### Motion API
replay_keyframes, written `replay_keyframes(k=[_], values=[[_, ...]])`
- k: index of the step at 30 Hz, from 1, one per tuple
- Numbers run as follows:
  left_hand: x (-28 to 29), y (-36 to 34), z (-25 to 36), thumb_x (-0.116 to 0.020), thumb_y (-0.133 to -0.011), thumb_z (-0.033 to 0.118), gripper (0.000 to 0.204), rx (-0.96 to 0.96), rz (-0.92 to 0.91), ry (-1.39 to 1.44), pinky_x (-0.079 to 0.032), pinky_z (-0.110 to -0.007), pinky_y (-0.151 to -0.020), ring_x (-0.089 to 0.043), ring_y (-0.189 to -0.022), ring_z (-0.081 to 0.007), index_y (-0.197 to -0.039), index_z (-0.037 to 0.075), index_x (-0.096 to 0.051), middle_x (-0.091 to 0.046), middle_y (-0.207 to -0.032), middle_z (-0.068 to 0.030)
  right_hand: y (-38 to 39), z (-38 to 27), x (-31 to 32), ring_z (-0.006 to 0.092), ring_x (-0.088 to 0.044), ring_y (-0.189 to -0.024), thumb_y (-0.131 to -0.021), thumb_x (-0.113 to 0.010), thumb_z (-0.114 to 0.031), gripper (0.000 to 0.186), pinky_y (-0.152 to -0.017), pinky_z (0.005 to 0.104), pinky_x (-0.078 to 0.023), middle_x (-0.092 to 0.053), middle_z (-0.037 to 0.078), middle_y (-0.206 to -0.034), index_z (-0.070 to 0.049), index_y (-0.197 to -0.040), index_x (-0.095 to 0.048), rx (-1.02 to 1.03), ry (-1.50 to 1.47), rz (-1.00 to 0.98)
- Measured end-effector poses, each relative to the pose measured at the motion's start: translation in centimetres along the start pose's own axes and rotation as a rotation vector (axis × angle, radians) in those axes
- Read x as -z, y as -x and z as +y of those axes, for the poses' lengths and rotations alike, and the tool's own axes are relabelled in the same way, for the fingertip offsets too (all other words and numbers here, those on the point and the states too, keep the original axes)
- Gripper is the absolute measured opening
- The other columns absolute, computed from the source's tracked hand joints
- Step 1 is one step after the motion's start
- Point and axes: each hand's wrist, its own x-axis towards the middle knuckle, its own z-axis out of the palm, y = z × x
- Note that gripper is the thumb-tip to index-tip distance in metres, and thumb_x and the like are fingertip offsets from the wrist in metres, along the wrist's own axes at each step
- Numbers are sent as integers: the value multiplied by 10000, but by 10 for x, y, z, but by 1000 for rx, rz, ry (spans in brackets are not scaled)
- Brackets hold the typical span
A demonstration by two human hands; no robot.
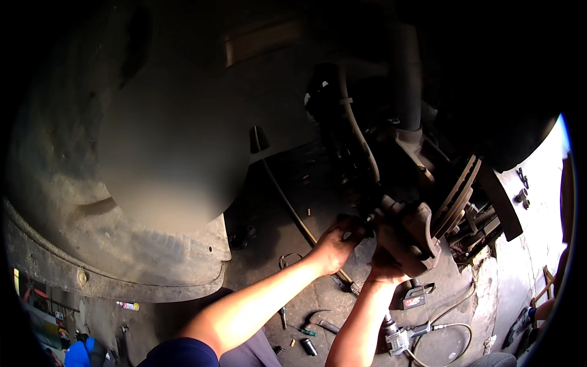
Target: The person works on a car's wheel assembly, using tools to adjust components. They then walk through the garage, clean their hands, and handle a rubber boot and a metal part.
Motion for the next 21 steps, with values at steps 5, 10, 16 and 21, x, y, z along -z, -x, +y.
replay_keyframes(k=[5,10,16,21], values=[[3,1,12,-581,-1111,274,340,126,-99,221,-504,-345,-956,-592,-1174,-193,-1332,24,-644,-642,-1208,-63,-4,-2,2,238,-715,-861,-843,-758,-79,255,-755,362,-617,-717,133,-946,87,-1025,-695,15,29,13],[31,14,15,-517,-1119,332,411,129,-120,144,-496,-331,-913,-599,-1184,-174,-1368,20,-615,-660,-1281,-54,-3,20,27,208,-694,-854,-829,-802,-125,284,-784,337,-589,-711,117,-960,49,-1023,-691,-46,24,152],[46,43,-7,-508,-1118,322,425,322,66,217,-511,-319,-880,-644,-1184,-174,-1451,62,-552,-682,-1360,-59,-6,56,53,251,-690,-999,-893,-739,-278,385,-862,424,-606,-715,72,-1124,-48,-1198,-692,-157,51,248],[58,63,-1,-485,-1126,356,422,461,63,314,-545,-353,-874,-675,-1163,-193,-1429,75,-572,-682,-1372,-72,34,118,120,297,-704,-1054,-953,-657,-518,461,-834,452,-571,-751,36,-1215,-159,-1241,-700,-372,-423,617]])
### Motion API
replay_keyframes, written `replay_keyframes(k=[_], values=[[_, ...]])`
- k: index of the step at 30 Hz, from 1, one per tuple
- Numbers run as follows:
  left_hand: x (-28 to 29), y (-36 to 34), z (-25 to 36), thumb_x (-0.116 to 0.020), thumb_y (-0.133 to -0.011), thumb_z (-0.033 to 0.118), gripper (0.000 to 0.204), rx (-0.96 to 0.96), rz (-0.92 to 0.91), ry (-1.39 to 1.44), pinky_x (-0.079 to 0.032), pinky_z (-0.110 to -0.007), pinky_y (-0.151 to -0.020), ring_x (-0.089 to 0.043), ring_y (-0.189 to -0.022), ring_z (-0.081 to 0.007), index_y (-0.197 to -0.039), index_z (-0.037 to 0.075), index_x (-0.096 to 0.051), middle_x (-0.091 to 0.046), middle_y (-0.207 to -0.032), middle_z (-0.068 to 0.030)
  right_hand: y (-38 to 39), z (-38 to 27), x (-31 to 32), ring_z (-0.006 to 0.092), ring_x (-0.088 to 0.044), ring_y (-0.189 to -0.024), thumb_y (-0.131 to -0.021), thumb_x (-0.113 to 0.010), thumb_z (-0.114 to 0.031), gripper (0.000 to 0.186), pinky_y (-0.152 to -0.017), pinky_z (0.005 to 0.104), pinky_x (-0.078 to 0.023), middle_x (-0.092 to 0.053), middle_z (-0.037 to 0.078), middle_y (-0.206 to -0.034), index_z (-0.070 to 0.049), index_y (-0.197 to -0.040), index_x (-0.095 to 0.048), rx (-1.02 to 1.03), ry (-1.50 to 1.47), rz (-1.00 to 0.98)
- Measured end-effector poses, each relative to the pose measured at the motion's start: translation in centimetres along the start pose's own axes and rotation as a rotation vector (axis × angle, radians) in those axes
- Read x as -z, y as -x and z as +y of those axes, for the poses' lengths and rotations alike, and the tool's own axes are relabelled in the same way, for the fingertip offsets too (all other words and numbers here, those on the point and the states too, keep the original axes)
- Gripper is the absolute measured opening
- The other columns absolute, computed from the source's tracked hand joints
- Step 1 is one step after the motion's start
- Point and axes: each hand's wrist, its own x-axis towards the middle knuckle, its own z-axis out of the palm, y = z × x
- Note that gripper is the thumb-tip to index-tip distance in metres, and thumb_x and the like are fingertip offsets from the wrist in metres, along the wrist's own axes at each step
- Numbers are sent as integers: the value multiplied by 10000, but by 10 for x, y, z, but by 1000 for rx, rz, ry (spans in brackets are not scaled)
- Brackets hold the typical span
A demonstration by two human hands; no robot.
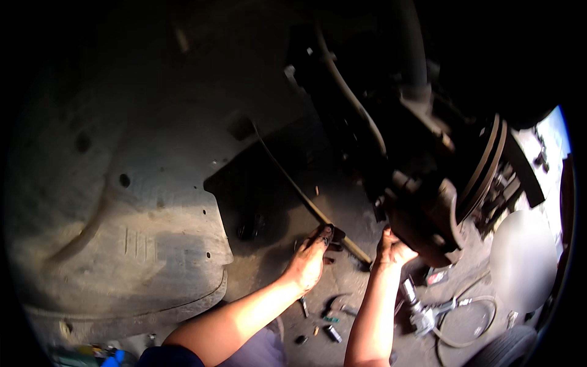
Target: The person works on a car's wheel assembly, using tools to adjust components. They then walk through the garage, clean their hands, and handle a rubber boot and a metal part.
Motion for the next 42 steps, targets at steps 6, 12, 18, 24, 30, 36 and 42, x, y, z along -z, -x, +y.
replay_keyframes(k=[6,12,18,24,30,36,42], values=[[8,35,-23,-487,-1121,453,473,175,51,-30,-536,-387,-935,-670,-1177,-228,-1398,84,-592,-655,-1387,-79,58,-4,89,292,-675,-861,-974,-522,-492,390,-774,439,-542,-728,172,-1064,-124,-898,-629,-115,21,378],[4,86,-58,-531,-1105,471,424,253,171,-132,-533,-343,-896,-669,-1129,-174,-1344,131,-610,-661,-1310,-34,145,-59,99,299,-557,-1296,-922,-606,-642,873,-1081,460,-469,-545,173,-1490,-121,-1601,-434,-411,-96,86],[18,121,-82,-549,-1098,476,394,269,199,-228,-517,-303,-841,-646,-1103,-150,-1345,179,-627,-656,-1333,12,197,-124,69,349,-452,-1463,-944,-576,-677,868,-1166,523,-411,-432,210,-1625,-117,-1595,-443,-546,-44,129],[-7,237,-70,-594,-1087,361,458,189,87,-695,-509,-404,-976,-633,-1154,-288,-1434,71,-520,-651,-1241,-170,252,-274,4,345,-595,-1374,-993,-662,-552,754,-1174,407,-446,-640,237,-1441,27,-1469,-582,-663,2239,-254],[-104,344,134,-652,-1025,280,541,35,-477,-1012,-498,-477,-1096,-583,-1281,-468,-1487,78,-457,-499,-1420,-270,317,-476,-16,311,-680,-1111,-1041,-632,-396,537,-972,406,-537,-696,219,-1279,-5,-1409,-617,-671,2117,-7],[-58,417,228,-652,-1021,354,529,85,-409,-1179,-518,-514,-1049,-596,-1240,-470,-1464,136,-460,-522,-1358,-248,411,-611,1,147,-618,-744,-1038,-688,-363,576,-655,303,-517,-684,64,-956,19,-1448,-555,-574,1877,229],[73,522,254,-658,-1026,369,476,201,-205,-1124,-534,-459,-1020,-647,-1162,-385,-1401,98,-548,-605,-1281,-233,487,-634,-55,107,-543,-696,-1049,-654,-305,416,-588,271,-456,-611,11,-871,-5,-1333,-601,-605,1806,131]])
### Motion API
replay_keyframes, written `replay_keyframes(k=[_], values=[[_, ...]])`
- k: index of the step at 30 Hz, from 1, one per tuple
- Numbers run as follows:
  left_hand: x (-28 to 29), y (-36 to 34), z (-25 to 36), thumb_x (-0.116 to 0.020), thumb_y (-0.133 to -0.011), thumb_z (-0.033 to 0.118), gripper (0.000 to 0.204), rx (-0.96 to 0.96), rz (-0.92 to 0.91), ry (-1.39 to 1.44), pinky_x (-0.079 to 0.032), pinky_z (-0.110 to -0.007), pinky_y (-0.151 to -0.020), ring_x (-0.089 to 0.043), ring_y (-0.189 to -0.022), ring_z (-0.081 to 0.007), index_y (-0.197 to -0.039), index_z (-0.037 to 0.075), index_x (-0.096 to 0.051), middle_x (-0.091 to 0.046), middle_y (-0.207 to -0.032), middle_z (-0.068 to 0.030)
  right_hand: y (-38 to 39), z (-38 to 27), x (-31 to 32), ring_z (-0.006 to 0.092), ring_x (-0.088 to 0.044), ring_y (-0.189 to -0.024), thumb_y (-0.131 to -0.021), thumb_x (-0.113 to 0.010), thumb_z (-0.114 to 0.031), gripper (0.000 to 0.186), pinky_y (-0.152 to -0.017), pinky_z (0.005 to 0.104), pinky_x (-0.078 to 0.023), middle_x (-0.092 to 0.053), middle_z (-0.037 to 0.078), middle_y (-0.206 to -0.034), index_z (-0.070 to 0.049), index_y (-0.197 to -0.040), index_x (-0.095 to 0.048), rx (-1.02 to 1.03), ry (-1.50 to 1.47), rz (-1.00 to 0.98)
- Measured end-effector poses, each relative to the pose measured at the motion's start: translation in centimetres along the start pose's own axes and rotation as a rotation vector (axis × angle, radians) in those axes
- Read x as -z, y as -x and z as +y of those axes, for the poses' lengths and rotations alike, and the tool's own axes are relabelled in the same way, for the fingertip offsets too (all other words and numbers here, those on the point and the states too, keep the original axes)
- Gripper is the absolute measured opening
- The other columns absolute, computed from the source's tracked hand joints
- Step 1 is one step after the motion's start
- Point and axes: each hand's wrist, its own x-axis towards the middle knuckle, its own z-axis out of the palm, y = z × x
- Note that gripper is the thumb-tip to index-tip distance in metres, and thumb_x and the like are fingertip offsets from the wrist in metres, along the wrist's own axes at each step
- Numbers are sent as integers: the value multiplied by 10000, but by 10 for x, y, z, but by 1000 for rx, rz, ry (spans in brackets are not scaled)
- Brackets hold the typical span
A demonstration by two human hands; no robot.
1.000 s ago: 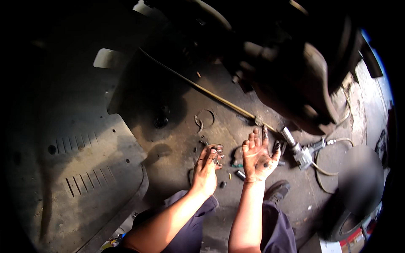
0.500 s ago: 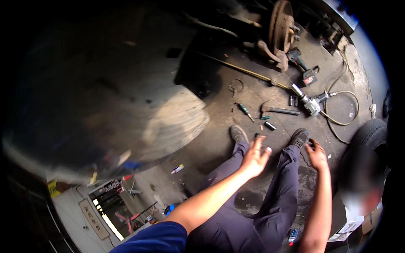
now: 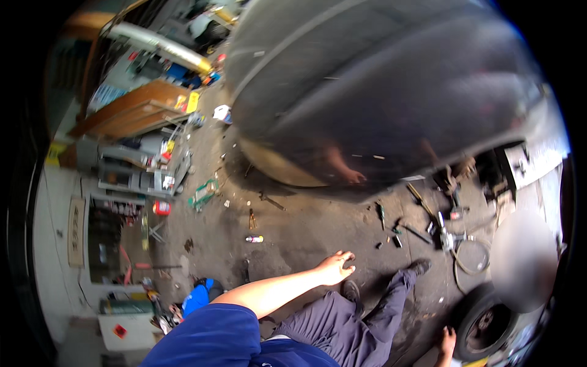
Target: The person works on a car's wheel assembly, using tools to adjust components. They then walk through the garage, clean their hands, and handle a rubber boot and a metal part.
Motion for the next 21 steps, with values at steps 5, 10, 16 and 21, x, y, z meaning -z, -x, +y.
replay_keyframes(k=[5,10,16,21], values=[[21,130,-134,-710,-1006,359,472,136,397,263,-540,-423,-993,-665,-1141,-339,-1347,50,-604,-652,-1244,-213,91,-65,-16,224,-618,-1133,-984,-704,-503,692,-872,420,-568,-679,182,-1333,-43,-1485,-575,-171,233,-137],[16,327,-258,-709,-980,430,510,433,598,441,-547,-460,-1015,-684,-1195,-409,-1268,17,-633,-716,-1239,-248,56,-96,-21,312,-668,-972,-1020,-690,-422,585,-724,421,-619,-674,152,-1165,-65,-1463,-554,127,630,-325],[-10,425,-315,-751,-949,409,372,738,840,724,-567,-411,-886,-728,-994,-326,-1097,80,-661,-758,-1038,-144,110,-250,-180,254,-718,-860,-1028,-679,-430,484,-646,377,-584,-708,115,-1104,-125,-1394,-589,22,539,-387],[11,394,-324,-756,-963,406,363,657,939,919,-574,-378,-872,-753,-972,-258,-1108,85,-666,-780,-1002,-89,114,-331,-314,214,-730,-784,-1071,-645,-385,440,-634,341,-581,-740,104,-1055,-58,-1361,-599,332,483,-796]])
